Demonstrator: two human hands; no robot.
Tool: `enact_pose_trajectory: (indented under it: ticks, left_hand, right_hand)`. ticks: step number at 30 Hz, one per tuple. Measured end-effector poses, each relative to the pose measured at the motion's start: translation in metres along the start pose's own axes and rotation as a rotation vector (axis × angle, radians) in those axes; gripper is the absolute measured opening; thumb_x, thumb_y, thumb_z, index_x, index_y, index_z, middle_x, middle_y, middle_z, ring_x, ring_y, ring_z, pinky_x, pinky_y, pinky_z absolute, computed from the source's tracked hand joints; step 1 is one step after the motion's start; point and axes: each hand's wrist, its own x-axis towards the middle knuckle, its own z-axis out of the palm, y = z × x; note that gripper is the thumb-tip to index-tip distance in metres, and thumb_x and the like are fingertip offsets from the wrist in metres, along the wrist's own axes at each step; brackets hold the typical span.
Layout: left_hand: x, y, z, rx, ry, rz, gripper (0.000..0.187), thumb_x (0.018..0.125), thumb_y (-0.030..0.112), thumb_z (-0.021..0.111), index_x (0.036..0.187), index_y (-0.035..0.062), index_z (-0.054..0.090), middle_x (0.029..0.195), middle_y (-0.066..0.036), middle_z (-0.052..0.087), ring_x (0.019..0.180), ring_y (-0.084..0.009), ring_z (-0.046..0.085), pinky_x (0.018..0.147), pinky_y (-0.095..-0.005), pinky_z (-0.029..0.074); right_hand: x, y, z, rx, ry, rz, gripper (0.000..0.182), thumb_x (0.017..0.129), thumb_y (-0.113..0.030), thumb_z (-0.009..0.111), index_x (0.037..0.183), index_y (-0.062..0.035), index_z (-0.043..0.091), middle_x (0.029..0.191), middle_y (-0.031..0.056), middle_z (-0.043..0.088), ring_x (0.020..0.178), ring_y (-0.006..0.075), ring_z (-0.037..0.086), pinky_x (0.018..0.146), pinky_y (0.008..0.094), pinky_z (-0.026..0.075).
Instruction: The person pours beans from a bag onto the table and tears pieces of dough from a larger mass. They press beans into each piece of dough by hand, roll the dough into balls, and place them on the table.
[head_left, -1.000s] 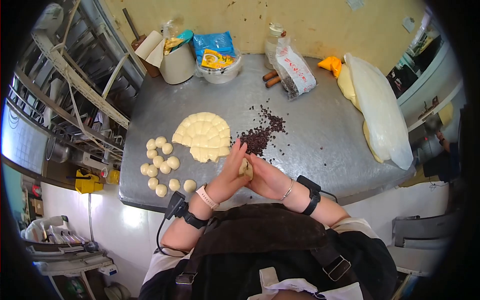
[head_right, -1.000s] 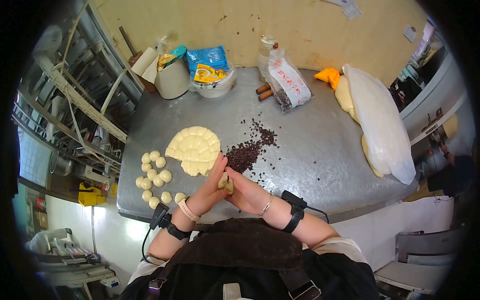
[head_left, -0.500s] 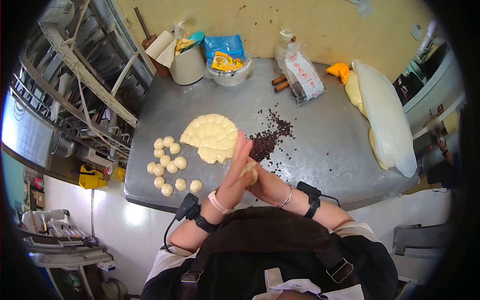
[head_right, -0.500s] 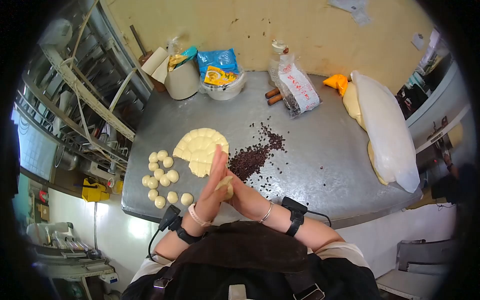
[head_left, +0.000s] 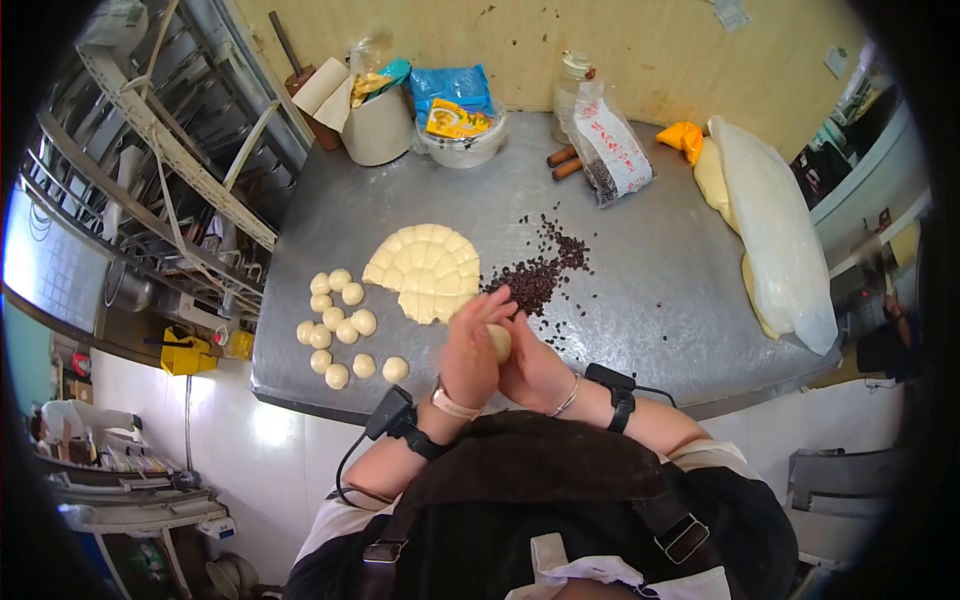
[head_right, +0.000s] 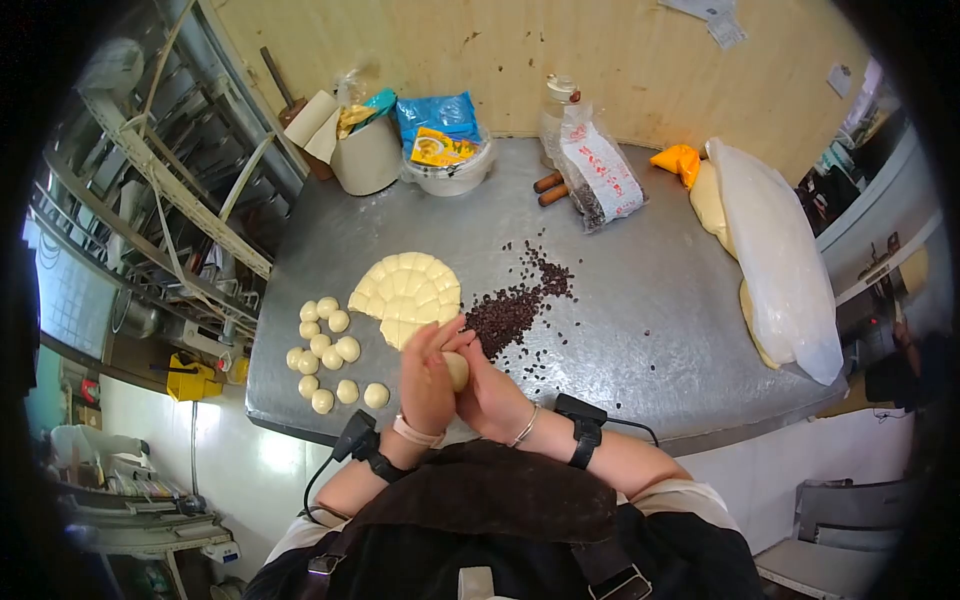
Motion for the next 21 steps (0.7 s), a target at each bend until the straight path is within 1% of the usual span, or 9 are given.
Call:
enact_pose_trajectory:
  ticks: [1, 3, 6, 7, 11, 13, 16, 19, 21]
  left_hand:
    - [0.004, -0.002, -0.001, -0.001, -0.002, 0.000, 0.027, 0.097, 0.017, 0.036, 0.111, -0.0007, 0.051, 0.125, -0.026, 0.048, 0.110, -0.0361, 0.053, 0.094, -0.0409, 0.041]
    - [0.011, -0.003, -0.005, 0.785, -0.184, 0.519, 0.033, 0.089, 0.008, 0.045, 0.121, 0.0024, 0.047, 0.136, -0.026, 0.036, 0.123, -0.0409, 0.039, 0.101, -0.0487, 0.032]
    - [0.007, 0.020, 0.004, 1.063, -0.334, 0.076, 0.043, 0.083, 0.010, 0.052, 0.126, 0.0105, 0.047, 0.143, -0.020, 0.026, 0.131, -0.0432, 0.022, 0.103, -0.0613, 0.016]
    - [0.005, 0.007, -0.006, 0.744, -0.357, -0.003, 0.048, 0.079, 0.016, 0.060, 0.126, 0.0137, 0.049, 0.145, -0.018, 0.022, 0.133, -0.0426, 0.015, 0.101, -0.0658, 0.008]
    - [0.005, 0.036, -0.011, 0.966, -0.394, 0.093, 0.039, 0.075, 0.020, 0.066, 0.113, 0.0116, 0.058, 0.140, -0.018, 0.033, 0.130, -0.0398, 0.026, 0.099, -0.0649, 0.013]
    - [-0.002, 0.026, -0.020, 1.178, -0.369, 0.332, 0.030, 0.073, 0.017, 0.069, 0.101, 0.0091, 0.060, 0.139, -0.015, 0.035, 0.126, -0.0362, 0.033, 0.102, -0.0556, 0.020]
    - [0.001, 0.013, -0.032, 0.828, -0.311, 0.062, 0.024, 0.071, 0.017, 0.072, 0.089, 0.0074, 0.060, 0.136, -0.018, 0.038, 0.123, -0.0331, 0.038, 0.099, -0.0473, 0.030]
    - [0.005, 0.016, -0.038, 0.653, -0.201, -0.008, 0.042, 0.072, 0.019, 0.073, 0.107, 0.0053, 0.054, 0.135, -0.026, 0.035, 0.126, -0.0376, 0.033, 0.102, -0.0421, 0.031]
    - [0.002, 0.022, -0.040, 0.868, -0.278, 0.112, 0.061, 0.075, 0.022, 0.071, 0.126, 0.0050, 0.042, 0.136, -0.028, 0.033, 0.128, -0.0441, 0.029, 0.106, -0.0426, 0.027]
  right_hand:
    - [0.002, 0.001, -0.003, 0.001, 0.001, -0.002, 0.053, 0.097, -0.045, 0.034, 0.137, -0.0087, 0.032, 0.136, 0.0064, 0.039, 0.121, 0.0183, 0.043, 0.099, 0.0318, 0.037]
    - [0.007, 0.004, -0.013, -0.243, 0.093, -0.133, 0.046, 0.097, -0.042, 0.036, 0.129, -0.0097, 0.041, 0.125, 0.0054, 0.049, 0.115, 0.0166, 0.048, 0.095, 0.0307, 0.040]
    - [0.014, -0.002, -0.020, 0.063, 0.246, 0.013, 0.039, 0.096, -0.039, 0.040, 0.121, -0.0101, 0.048, 0.116, 0.0045, 0.056, 0.108, 0.0160, 0.053, 0.093, 0.0312, 0.042]
    - [0.010, -0.007, -0.018, 0.150, 0.314, 0.011, 0.030, 0.095, -0.036, 0.045, 0.106, -0.0104, 0.054, 0.103, 0.0033, 0.059, 0.096, 0.0146, 0.056, 0.086, 0.0310, 0.046]
    - [0.012, -0.013, -0.026, 0.359, 0.513, 0.047, 0.020, 0.091, -0.032, 0.053, 0.084, -0.0129, 0.053, 0.078, 0.0011, 0.056, 0.075, 0.0133, 0.057, 0.071, 0.0284, 0.049]
    - [0.009, -0.009, -0.032, 0.337, 0.436, 0.111, 0.019, 0.091, -0.031, 0.054, 0.084, -0.0127, 0.054, 0.078, 0.0013, 0.056, 0.075, 0.0135, 0.057, 0.070, 0.0288, 0.049]
    - [0.011, -0.002, -0.031, 0.058, 0.326, 0.098, 0.012, 0.090, -0.022, 0.054, 0.086, -0.0108, 0.055, 0.083, 0.0032, 0.061, 0.079, 0.0140, 0.058, 0.071, 0.0287, 0.049]
    - [0.001, -0.020, -0.027, -0.404, 0.141, 0.046, 0.016, 0.090, -0.020, 0.054, 0.100, -0.0081, 0.056, 0.091, 0.0051, 0.062, 0.082, 0.0143, 0.059, 0.081, 0.0324, 0.048]
    - [-0.001, -0.028, -0.027, -0.652, -0.131, 0.299, 0.041, 0.090, -0.019, 0.053, 0.129, -0.0109, 0.041, 0.113, 0.0080, 0.056, 0.095, 0.0181, 0.057, 0.093, 0.0383, 0.044]
